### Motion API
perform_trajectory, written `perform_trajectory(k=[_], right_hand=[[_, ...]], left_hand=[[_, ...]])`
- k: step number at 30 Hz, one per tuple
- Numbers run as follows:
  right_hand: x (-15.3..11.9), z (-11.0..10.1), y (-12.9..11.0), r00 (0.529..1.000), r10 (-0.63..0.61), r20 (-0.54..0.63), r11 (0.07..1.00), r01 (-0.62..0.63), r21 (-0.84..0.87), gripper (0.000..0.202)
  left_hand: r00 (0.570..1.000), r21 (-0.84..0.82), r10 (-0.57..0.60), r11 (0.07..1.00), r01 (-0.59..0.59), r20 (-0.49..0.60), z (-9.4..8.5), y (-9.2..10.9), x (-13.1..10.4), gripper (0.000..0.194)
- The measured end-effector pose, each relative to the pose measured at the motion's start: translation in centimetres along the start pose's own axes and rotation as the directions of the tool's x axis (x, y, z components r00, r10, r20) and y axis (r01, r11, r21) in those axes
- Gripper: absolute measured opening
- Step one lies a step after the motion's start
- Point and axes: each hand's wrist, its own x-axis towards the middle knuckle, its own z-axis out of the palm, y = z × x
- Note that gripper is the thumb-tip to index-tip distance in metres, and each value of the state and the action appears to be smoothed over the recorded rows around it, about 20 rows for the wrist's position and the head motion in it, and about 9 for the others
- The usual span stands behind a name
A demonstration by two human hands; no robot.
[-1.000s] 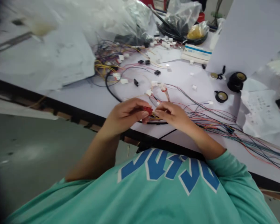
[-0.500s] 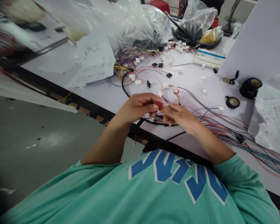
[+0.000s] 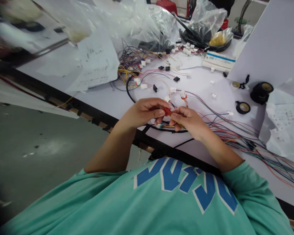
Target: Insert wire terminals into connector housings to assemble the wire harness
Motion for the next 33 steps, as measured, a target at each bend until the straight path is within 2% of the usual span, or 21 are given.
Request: perform_trajectory(k=[5,10,15,20,22,25,28,30,33], right_hand=[[0.0,-0.1,-0.1,0.998,0.056,0.005,0.997,-0.057,0.054,0.032],[0.3,-0.3,-0.5,0.986,0.131,0.103,0.987,-0.139,0.084,0.033],[0.6,-0.6,-0.6,0.97,0.134,0.202,0.979,-0.161,0.122,0.034],[0.9,-0.9,-0.4,0.966,0.128,0.223,0.982,-0.155,0.109,0.03],[1.1,-1.0,-0.4,0.969,0.139,0.205,0.981,-0.163,0.108,0.032],[1.1,-1.0,-0.2,0.984,0.133,0.119,0.979,-0.149,0.138,0.038],[1.0,-1.3,0.2,0.998,0.061,0.002,0.979,-0.06,0.194,0.04],[0.7,-1.5,0.5,0.997,-0.01,-0.075,0.971,0.027,0.239,0.038],[0.0,-1.9,0.7,0.979,-0.101,-0.18,0.952,0.147,0.268,0.033]], left_hand=[[0.998,0.027,0.058,0.998,-0.059,0.037,-0.1,0.0,0.2,0.034],[0.993,0.026,0.1,0.994,-0.102,0.068,-0.2,-0.5,0.5,0.036],[0.994,0.067,0.086,0.994,-0.091,0.065,-0.3,-0.7,0.6,0.031],[0.993,0.177,0.102,0.978,-0.112,0.064,-0.6,-0.3,1.0,0.024],[0.99,0.208,0.111,0.97,-0.127,0.088,-0.8,0.0,1.3,0.022],[0.986,0.231,0.132,0.961,-0.152,0.1,-0.7,0.7,1.8,0.017],[0.988,0.157,0.151,0.976,-0.148,-0.007,0.2,1.0,2.0,0.017],[0.992,0.057,0.082,0.995,-0.077,-0.093,1.4,0.7,1.7,0.019],[0.991,-0.034,-0.101,0.995,0.098,-0.086,3.6,-0.5,1.2,0.023]])
